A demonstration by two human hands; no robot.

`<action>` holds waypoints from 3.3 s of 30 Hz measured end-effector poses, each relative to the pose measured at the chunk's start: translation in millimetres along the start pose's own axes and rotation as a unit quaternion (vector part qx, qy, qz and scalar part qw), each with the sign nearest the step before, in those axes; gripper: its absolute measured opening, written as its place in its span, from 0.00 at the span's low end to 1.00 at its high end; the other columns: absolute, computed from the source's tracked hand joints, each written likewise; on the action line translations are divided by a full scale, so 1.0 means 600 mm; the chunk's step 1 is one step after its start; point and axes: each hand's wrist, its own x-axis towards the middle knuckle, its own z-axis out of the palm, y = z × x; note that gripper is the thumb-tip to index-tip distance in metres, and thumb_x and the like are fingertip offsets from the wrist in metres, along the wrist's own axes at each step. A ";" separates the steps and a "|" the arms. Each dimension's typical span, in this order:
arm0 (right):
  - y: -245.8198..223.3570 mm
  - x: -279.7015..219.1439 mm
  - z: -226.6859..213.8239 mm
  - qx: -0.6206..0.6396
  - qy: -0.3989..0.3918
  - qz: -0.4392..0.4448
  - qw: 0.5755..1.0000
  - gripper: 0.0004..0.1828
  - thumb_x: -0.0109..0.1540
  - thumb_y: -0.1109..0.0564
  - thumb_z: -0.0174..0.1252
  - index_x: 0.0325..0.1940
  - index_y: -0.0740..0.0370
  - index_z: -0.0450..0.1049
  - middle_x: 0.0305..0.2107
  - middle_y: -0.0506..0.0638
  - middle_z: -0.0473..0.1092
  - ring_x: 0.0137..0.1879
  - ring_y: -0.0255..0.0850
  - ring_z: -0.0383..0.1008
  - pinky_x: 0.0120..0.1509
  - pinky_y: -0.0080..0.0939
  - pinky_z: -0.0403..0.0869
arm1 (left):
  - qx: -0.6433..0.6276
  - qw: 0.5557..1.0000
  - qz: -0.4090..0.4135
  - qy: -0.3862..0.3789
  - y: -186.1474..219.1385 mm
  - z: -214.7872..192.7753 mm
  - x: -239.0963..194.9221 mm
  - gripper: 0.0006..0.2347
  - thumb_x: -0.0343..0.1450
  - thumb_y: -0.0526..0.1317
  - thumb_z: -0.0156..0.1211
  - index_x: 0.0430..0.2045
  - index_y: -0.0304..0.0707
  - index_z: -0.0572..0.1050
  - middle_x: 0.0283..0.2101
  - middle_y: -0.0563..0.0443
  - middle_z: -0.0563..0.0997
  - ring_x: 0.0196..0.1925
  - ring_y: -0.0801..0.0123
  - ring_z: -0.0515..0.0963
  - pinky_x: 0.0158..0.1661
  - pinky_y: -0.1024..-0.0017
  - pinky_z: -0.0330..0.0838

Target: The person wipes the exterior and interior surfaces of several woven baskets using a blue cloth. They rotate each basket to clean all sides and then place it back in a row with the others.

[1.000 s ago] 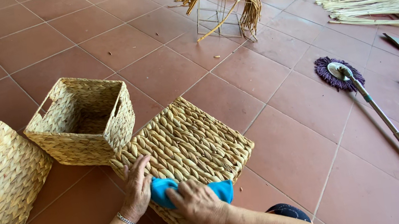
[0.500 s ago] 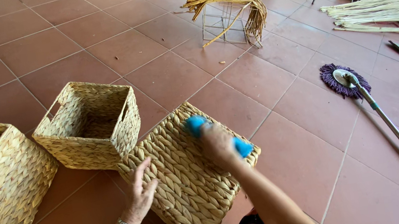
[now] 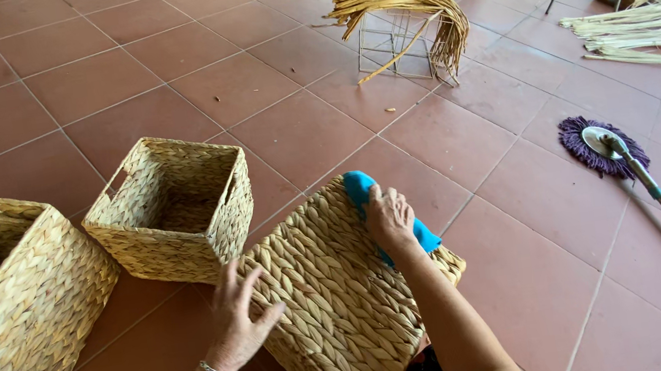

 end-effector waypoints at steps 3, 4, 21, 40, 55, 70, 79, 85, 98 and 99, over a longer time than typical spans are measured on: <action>-0.033 -0.027 0.010 -0.104 0.001 -0.013 0.994 0.20 0.60 0.59 0.56 0.57 0.62 0.67 0.44 0.59 0.70 0.52 0.55 0.73 0.52 0.56 0.75 | 0.005 1.000 0.014 -0.006 0.001 0.014 -0.009 0.44 0.57 0.58 0.72 0.66 0.40 0.57 0.73 0.22 0.38 0.75 0.35 0.38 0.68 0.39 0.39; -0.066 -0.036 0.012 -0.109 -0.100 -0.044 0.988 0.21 0.63 0.60 0.54 0.60 0.65 0.64 0.46 0.61 0.69 0.49 0.52 0.74 0.49 0.52 0.78 | -0.003 1.000 -0.003 -0.018 0.000 0.015 -0.009 0.46 0.57 0.57 0.73 0.67 0.38 0.55 0.73 0.23 0.38 0.76 0.34 0.37 0.68 0.39 0.39; 0.063 -0.053 -0.061 -0.070 -0.053 0.011 0.996 0.23 0.63 0.49 0.58 0.59 0.59 0.66 0.43 0.63 0.70 0.50 0.60 0.73 0.50 0.63 0.72 | 0.149 0.988 0.040 -0.015 0.090 0.000 -0.036 0.37 0.70 0.63 0.57 0.70 0.50 0.52 0.78 0.39 0.43 0.80 0.48 0.44 0.70 0.31 0.37; 0.114 -0.242 -0.119 -0.055 -0.131 -0.049 0.989 0.22 0.67 0.45 0.57 0.62 0.51 0.64 0.38 0.56 0.70 0.44 0.50 0.76 0.43 0.54 0.75 | 0.012 0.948 0.264 -0.177 0.209 0.062 -0.170 0.55 0.62 0.76 0.57 0.72 0.37 0.37 0.75 0.29 0.36 0.77 0.38 0.37 0.65 0.29 0.24; -0.001 -0.312 -0.158 0.147 -0.026 -0.296 0.943 0.32 0.62 0.48 0.65 0.66 0.61 0.66 0.38 0.57 0.69 0.41 0.52 0.74 0.34 0.52 0.74 | 0.030 0.970 0.231 -0.065 0.178 0.016 -0.055 0.44 0.64 0.71 0.60 0.65 0.38 0.57 0.70 0.34 0.59 0.72 0.42 0.59 0.68 0.25 0.36; -0.024 -0.169 -0.059 0.222 0.109 -0.105 0.963 0.36 0.64 0.51 0.60 0.73 0.57 0.57 0.41 0.61 0.70 0.42 0.56 0.77 0.42 0.54 0.77 | 0.046 0.995 0.091 -0.011 0.152 -0.066 0.030 0.37 0.61 0.63 0.62 0.63 0.48 0.63 0.69 0.36 0.61 0.74 0.42 0.54 0.67 0.36 0.42; 0.041 -0.201 -0.002 0.346 0.192 -0.005 0.918 0.28 0.66 0.53 0.58 0.69 0.61 0.63 0.51 0.63 0.73 0.57 0.57 0.75 0.60 0.51 0.74 | 0.106 0.988 0.110 0.001 0.182 -0.024 0.008 0.37 0.64 0.68 0.55 0.64 0.49 0.62 0.69 0.35 0.61 0.73 0.41 0.56 0.62 0.24 0.41; 0.122 -0.229 0.113 0.469 0.154 0.239 0.836 0.29 0.65 0.50 0.55 0.69 0.62 0.63 0.54 0.59 0.73 0.60 0.49 0.74 0.65 0.47 0.70 | 0.121 0.985 0.122 0.000 0.207 -0.001 0.009 0.36 0.65 0.69 0.53 0.64 0.49 0.61 0.67 0.36 0.61 0.71 0.40 0.58 0.58 0.23 0.47; 0.249 -0.311 0.250 0.671 0.052 0.445 0.591 0.27 0.66 0.53 0.55 0.65 0.72 0.67 0.53 0.62 0.75 0.57 0.56 0.77 0.63 0.56 0.76 | 0.115 0.992 0.044 0.002 0.189 0.016 0.074 0.35 0.67 0.71 0.47 0.63 0.51 0.65 0.67 0.38 0.66 0.72 0.42 0.60 0.59 0.29 0.53; 0.256 -0.314 0.250 0.709 0.043 0.444 0.547 0.27 0.66 0.54 0.55 0.66 0.72 0.66 0.53 0.63 0.74 0.56 0.56 0.77 0.63 0.57 0.76 | 0.112 0.993 0.044 0.005 0.189 0.015 0.075 0.35 0.67 0.70 0.47 0.63 0.50 0.66 0.67 0.37 0.66 0.72 0.42 0.60 0.59 0.28 0.53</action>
